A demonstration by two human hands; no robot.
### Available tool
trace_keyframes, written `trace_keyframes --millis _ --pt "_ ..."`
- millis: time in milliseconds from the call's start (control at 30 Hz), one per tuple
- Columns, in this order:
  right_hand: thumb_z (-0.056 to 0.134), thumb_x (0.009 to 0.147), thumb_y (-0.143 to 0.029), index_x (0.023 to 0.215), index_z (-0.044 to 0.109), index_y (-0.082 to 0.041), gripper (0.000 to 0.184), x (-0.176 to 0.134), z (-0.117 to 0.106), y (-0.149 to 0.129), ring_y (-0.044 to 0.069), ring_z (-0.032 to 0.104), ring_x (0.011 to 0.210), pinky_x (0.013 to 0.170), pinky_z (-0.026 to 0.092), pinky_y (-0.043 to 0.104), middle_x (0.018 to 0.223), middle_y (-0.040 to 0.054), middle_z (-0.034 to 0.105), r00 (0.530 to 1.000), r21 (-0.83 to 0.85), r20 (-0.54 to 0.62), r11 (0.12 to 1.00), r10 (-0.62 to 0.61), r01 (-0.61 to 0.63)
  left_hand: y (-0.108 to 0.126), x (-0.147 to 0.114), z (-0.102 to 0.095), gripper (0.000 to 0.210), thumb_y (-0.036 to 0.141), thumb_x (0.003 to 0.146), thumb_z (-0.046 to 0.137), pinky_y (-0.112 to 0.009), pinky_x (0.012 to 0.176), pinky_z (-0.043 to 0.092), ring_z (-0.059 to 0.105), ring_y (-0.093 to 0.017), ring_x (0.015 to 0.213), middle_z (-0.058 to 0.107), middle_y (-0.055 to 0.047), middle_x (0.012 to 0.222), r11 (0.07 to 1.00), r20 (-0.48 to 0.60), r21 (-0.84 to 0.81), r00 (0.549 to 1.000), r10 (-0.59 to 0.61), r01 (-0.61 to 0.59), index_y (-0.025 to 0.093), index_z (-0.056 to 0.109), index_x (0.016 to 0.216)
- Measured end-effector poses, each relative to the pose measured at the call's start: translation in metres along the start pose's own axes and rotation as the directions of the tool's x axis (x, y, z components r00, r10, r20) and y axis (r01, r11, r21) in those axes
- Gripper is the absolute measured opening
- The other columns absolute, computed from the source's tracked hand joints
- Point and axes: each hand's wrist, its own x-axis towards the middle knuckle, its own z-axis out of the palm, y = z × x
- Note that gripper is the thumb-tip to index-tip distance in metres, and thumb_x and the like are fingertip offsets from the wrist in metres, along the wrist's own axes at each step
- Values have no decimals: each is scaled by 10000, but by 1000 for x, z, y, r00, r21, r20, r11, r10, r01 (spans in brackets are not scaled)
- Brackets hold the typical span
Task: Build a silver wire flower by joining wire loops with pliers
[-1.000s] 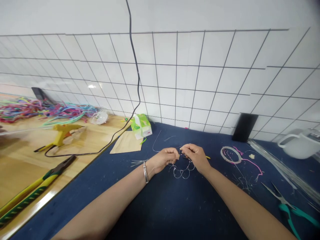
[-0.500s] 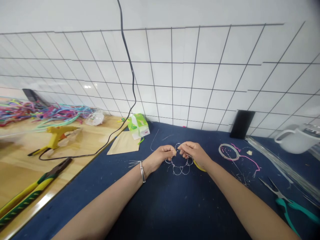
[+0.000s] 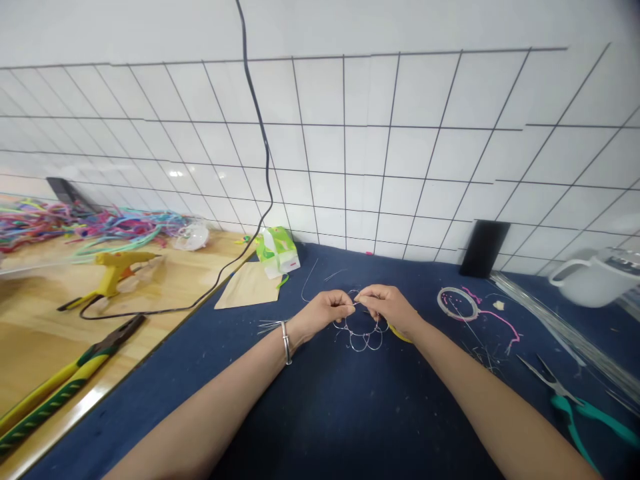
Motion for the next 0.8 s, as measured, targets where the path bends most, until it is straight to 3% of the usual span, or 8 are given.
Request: trace_keyframes --millis 200,500,800 --pt "535 789 -414 910 639 -177 285 1 -1 0 81 464 459 476 388 212 533 -33 524 1000 20 12 1000 10 -10 2 0 1 174 321 746 612 -215 552 358 426 -77 573 496 24 675 998 -23 -31 998 57 -58 158 580 800" --pt "554 765 -366 764 609 -154 219 4 -3 7 83 508 486 474 400 201 609 10 596 995 89 -91 995 51 -43 0 0 0 137 288 753 591 -213 542 346 422 -78 551 488 26 648 998 -40 -40 998 40 -41 155 563 768" --pt "553 771 -458 821 625 -133 337 5 -12 3 91 541 526 490 410 211 681 44 640 998 128 46 990 50 -55 -1 2 -4 185 338 778 567 -210 527 344 406 -70 511 464 36 633 995 -162 -78 985 56 -69 155 543 787"
